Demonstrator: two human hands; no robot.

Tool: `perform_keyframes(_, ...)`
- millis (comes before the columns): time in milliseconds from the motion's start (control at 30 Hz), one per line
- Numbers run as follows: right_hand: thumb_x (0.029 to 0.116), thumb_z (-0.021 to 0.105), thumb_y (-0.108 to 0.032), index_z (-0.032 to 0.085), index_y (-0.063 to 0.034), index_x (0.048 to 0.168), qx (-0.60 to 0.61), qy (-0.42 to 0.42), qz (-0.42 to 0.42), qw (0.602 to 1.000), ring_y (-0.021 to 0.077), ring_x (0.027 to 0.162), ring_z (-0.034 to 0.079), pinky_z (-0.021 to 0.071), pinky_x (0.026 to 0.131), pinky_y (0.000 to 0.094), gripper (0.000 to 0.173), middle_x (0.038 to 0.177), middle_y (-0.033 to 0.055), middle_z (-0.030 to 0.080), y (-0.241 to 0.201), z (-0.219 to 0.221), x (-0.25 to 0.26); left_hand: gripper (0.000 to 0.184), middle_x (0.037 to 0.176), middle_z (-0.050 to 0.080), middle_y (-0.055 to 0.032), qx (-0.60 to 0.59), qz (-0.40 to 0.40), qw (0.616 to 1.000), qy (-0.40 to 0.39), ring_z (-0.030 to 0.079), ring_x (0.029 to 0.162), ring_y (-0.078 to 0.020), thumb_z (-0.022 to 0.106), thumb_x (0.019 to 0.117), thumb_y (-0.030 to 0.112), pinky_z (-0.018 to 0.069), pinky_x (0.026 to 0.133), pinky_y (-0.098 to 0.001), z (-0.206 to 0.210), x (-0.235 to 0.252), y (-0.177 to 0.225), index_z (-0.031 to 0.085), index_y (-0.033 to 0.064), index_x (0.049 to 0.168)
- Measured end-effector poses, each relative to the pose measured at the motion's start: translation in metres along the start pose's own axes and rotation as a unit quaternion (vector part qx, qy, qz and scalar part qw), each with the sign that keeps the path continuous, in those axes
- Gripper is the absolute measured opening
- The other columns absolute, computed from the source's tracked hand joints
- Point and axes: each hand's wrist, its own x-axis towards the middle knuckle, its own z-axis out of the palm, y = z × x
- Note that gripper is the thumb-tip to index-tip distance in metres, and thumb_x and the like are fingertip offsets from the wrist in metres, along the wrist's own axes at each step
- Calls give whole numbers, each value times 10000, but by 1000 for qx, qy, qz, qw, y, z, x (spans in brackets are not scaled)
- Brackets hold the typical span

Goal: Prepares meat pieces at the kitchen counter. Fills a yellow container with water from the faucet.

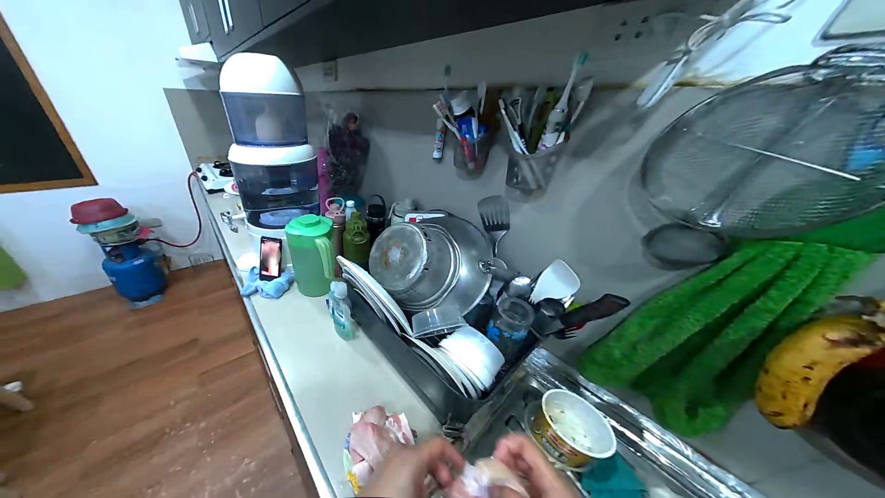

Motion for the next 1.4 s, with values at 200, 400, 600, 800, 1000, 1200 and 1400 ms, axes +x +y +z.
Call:
perform_keyframes(200, 882, 773, -319, 649, -137, 1209, -102, -41, 68, 992, 159, 944, 706, 613, 855, 395, 394, 1062, 31, 713, 29, 77, 94, 521, 852, 734, 64, 166, -167, 969, 70, 709, 716, -111, 817, 856, 390, 634, 698, -401, -68, -30, -35, 611, 255, 1315)
perform_keyframes(400, 918, 692, -310, 706, -278, 1275, -333, -102, 82, 934, 210, 1109, 664, 557, 993, 474, 359, 1263, 44, 656, 38, 81, 94, 525, 853, 703, 81, 309, -181, 931, 70, 658, 716, -122, 730, 824, 658, 579, 719, -476, -77, -40, -79, 705, 282, 1189)
perform_keyframes(600, 1004, 629, -296, 735, -225, 1196, -351, 41, 143, 925, 141, 971, 703, 596, 912, 391, 231, 1128, 4, 714, 35, -30, -9, 510, 1013, 707, 5, 354, -88, 927, 91, 687, 862, -202, 722, 830, 605, 582, 747, -517, -87, -40, -63, 722, 267, 1211)
perform_keyframes(800, 918, 685, -496, 722, -244, 1241, -354, 90, 311, 877, 189, 1024, 696, 576, 940, 476, 412, 1155, 19, 715, 113, -66, -120, 440, 1090, 702, 3, 304, 1, 951, 50, 674, 963, -198, 689, 887, 570, 572, 832, -517, -42, -23, -27, 734, 258, 1193)
perform_keyframes(1000, 957, 672, -360, 768, -207, 1094, -257, 199, 320, 890, 116, 839, 715, 606, 829, 389, 227, 919, -17, 752, 130, -63, -179, 750, 1373, 635, -13, 58, -151, 972, -172, 668, 1163, -174, 676, 884, 673, 605, 935, -439, 66, -1, -27, 534, 254, 1490)
perform_keyframes(1200, 929, 740, -403, 677, -174, 1342, -125, 310, 254, 907, 135, 946, 727, 624, 855, 372, 476, 1124, 10, 751, 121, -144, -274, 608, 1140, 717, -153, -258, -273, 892, -250, 739, 914, -332, 698, 956, 434, 642, 759, -521, 167, 33, 21, 499, 219, 1489)
perform_keyframes(1400, 981, 664, -231, 591, -157, 1444, -232, 527, 213, 789, 280, 1059, 674, 587, 890, 489, 474, 1388, 141, 593, 112, -281, -299, 677, 1233, 713, -99, -172, -214, 908, -315, 744, 988, -281, 698, 930, 547, 641, 800, -511, 277, 69, 83, 504, 250, 1506)
